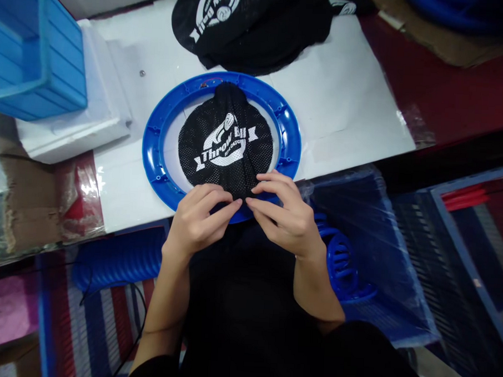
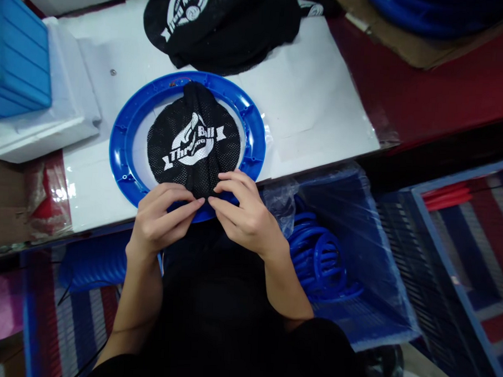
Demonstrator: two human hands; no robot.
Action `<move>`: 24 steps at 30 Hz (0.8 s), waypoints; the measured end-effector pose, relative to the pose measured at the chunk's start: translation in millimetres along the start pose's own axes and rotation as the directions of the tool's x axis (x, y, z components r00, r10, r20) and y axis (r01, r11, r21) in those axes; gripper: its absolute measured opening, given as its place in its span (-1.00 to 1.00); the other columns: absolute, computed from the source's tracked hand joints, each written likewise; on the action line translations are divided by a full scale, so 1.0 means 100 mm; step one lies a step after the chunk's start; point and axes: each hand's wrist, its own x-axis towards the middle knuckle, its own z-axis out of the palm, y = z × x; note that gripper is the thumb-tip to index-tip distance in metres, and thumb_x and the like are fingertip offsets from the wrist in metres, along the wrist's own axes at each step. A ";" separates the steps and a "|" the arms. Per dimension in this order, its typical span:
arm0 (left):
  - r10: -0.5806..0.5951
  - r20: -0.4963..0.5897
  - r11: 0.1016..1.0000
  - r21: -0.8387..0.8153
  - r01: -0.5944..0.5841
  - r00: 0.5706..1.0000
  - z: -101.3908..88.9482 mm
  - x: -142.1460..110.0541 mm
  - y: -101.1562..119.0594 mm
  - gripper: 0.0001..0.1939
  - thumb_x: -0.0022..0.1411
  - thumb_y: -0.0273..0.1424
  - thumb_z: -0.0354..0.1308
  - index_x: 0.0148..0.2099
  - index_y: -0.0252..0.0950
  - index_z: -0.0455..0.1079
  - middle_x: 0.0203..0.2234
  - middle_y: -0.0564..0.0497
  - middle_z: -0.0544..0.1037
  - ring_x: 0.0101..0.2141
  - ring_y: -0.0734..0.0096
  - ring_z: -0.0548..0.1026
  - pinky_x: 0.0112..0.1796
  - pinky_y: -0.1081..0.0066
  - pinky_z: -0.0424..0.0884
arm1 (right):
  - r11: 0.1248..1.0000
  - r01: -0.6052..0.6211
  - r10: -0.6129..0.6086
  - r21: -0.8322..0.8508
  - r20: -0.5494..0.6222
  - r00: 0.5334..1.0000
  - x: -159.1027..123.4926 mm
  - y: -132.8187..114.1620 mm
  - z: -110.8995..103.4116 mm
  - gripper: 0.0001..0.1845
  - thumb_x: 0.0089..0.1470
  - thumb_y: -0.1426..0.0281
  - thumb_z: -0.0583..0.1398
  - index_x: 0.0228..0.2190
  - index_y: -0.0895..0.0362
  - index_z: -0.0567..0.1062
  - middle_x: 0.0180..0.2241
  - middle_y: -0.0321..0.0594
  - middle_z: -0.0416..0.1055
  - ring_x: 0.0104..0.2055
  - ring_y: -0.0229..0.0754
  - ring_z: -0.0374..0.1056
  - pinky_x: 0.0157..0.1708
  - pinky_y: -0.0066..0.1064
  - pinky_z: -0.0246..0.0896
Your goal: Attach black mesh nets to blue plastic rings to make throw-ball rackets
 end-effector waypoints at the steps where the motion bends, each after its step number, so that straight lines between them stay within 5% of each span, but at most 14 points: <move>1: 0.006 0.000 1.000 0.003 -0.006 1.000 0.00 0.00 0.00 -0.68 0.36 -0.63 0.22 0.05 -0.18 0.55 -0.24 -0.07 0.66 -0.18 0.20 0.62 -0.22 0.20 0.58 | 1.000 -0.001 0.001 0.007 0.002 1.000 0.00 0.00 0.00 -0.72 0.27 0.59 0.27 -0.15 0.01 0.69 -0.11 -0.12 0.58 0.19 0.11 0.50 0.20 0.30 0.48; 24: 0.030 -0.001 0.999 0.041 -0.030 1.000 0.01 0.01 0.00 -0.73 0.38 -0.65 0.19 0.02 -0.25 0.53 -0.23 -0.09 0.66 -0.21 0.24 0.59 -0.25 0.25 0.54 | 1.000 0.013 -0.013 -0.005 0.019 1.000 0.03 0.01 0.01 -0.77 0.29 0.62 0.25 -0.15 0.08 0.64 -0.11 -0.09 0.57 0.17 0.07 0.51 0.26 0.24 0.45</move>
